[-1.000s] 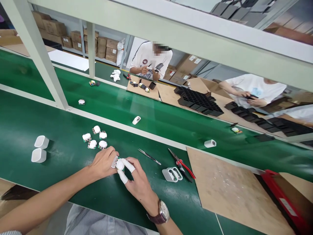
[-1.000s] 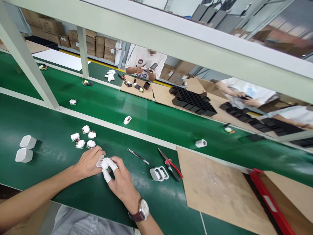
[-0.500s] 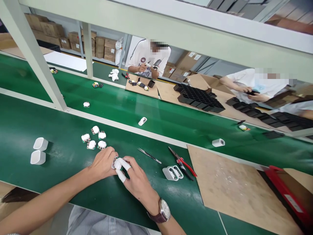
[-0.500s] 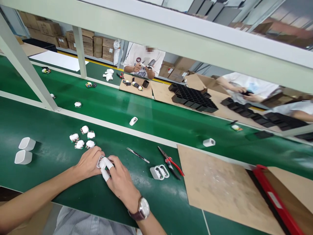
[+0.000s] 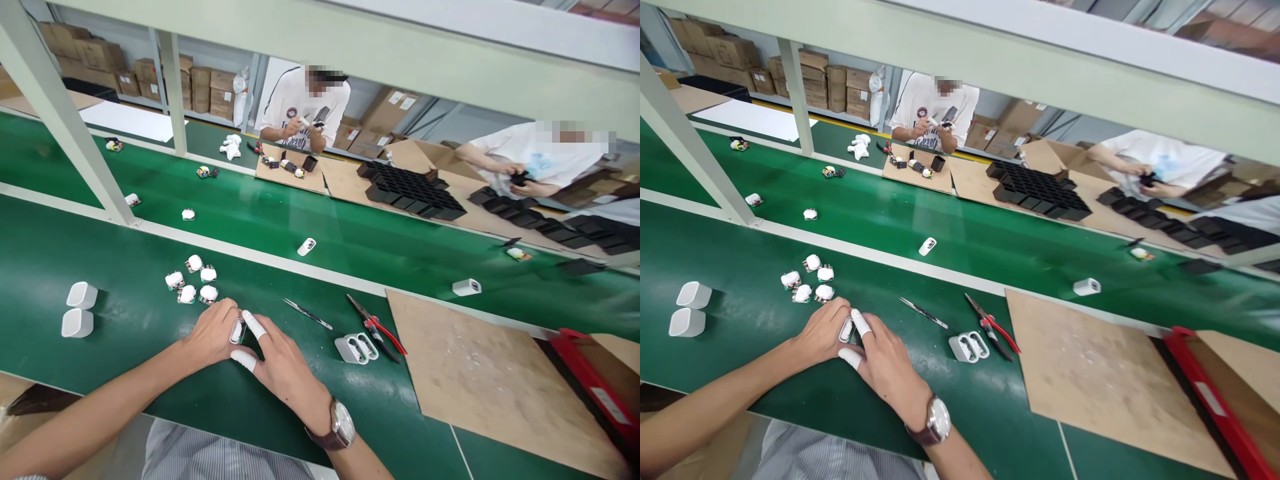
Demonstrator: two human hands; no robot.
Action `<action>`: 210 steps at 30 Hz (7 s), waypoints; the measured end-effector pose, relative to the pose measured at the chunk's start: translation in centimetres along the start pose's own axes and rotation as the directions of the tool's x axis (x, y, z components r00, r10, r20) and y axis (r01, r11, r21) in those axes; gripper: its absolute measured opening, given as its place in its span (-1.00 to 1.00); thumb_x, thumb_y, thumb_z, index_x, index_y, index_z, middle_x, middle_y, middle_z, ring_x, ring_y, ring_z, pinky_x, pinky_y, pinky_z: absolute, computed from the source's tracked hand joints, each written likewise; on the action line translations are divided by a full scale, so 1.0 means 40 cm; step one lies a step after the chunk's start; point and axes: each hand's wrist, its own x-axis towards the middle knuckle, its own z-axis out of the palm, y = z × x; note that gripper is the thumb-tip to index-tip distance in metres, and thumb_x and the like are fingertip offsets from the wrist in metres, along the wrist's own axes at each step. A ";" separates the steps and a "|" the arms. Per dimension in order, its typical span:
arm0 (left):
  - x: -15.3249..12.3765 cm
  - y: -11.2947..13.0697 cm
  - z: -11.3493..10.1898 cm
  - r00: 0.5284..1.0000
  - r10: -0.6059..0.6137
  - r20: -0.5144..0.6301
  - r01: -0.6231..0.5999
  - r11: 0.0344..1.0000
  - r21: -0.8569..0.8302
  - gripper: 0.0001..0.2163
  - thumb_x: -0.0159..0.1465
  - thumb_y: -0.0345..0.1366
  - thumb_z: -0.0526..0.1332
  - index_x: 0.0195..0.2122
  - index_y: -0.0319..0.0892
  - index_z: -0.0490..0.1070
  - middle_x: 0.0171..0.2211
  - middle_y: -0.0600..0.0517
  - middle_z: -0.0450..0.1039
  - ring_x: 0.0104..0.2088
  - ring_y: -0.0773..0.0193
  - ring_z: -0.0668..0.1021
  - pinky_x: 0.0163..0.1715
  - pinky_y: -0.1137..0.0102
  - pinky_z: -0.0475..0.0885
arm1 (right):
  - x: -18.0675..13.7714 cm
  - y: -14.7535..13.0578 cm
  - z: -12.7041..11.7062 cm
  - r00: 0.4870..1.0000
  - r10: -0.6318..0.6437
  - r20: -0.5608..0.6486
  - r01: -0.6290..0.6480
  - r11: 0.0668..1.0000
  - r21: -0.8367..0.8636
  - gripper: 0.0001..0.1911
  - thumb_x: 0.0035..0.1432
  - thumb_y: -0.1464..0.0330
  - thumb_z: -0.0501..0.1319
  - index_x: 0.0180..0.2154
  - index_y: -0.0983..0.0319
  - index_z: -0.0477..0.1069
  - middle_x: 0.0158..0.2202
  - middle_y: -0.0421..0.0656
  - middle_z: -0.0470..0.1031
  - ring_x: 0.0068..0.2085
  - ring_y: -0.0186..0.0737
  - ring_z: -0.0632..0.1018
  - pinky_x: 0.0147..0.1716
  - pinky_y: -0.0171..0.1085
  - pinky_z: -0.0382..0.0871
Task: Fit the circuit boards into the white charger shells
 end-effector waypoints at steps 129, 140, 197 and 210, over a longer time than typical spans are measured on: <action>-0.021 -0.033 -0.057 0.966 -0.062 0.249 0.142 0.938 -0.317 -0.33 0.39 -0.25 0.31 0.44 0.03 0.01 0.37 -0.18 0.21 0.36 -0.09 0.36 0.30 0.03 0.41 | -0.052 0.108 0.053 0.938 0.198 -0.285 -0.185 0.980 0.074 -0.46 0.42 0.41 0.14 0.37 0.13 0.17 -0.02 0.00 0.52 0.00 0.03 0.55 -0.02 0.07 0.60; -0.029 -0.031 -0.036 0.993 0.034 0.117 0.013 0.925 -0.380 -0.36 0.44 -0.36 0.21 0.46 0.02 -0.05 0.22 -0.16 0.42 0.23 0.00 0.50 0.22 0.02 0.47 | -0.022 0.032 -0.004 0.974 -0.090 -0.206 0.094 0.995 0.010 -0.55 0.33 0.55 0.16 0.20 0.14 0.33 0.10 0.04 0.42 0.07 0.07 0.46 -0.04 0.08 0.60; -0.019 -0.016 -0.063 0.986 0.144 0.089 -0.119 0.962 -0.244 -0.75 0.45 -0.31 0.21 0.13 -0.06 0.44 0.13 -0.14 0.48 0.09 0.06 0.59 0.10 0.17 0.57 | 0.010 0.120 0.031 0.973 0.140 -0.181 -0.067 0.931 0.358 -0.65 0.50 0.34 0.11 0.25 0.11 0.29 0.00 -0.06 0.51 -0.01 -0.12 0.58 0.02 -0.07 0.55; 0.055 0.019 -0.094 0.823 -0.408 0.396 0.524 0.273 -0.807 -0.75 0.28 -0.11 0.42 -0.27 -0.19 0.52 -0.30 -0.07 0.61 -0.29 0.17 0.65 -0.25 0.28 0.62 | -0.003 0.148 0.078 0.974 0.102 -0.204 -0.053 0.971 0.232 -0.61 0.45 0.40 0.13 0.26 0.13 0.31 0.11 0.02 0.45 0.11 0.01 0.53 0.11 0.08 0.54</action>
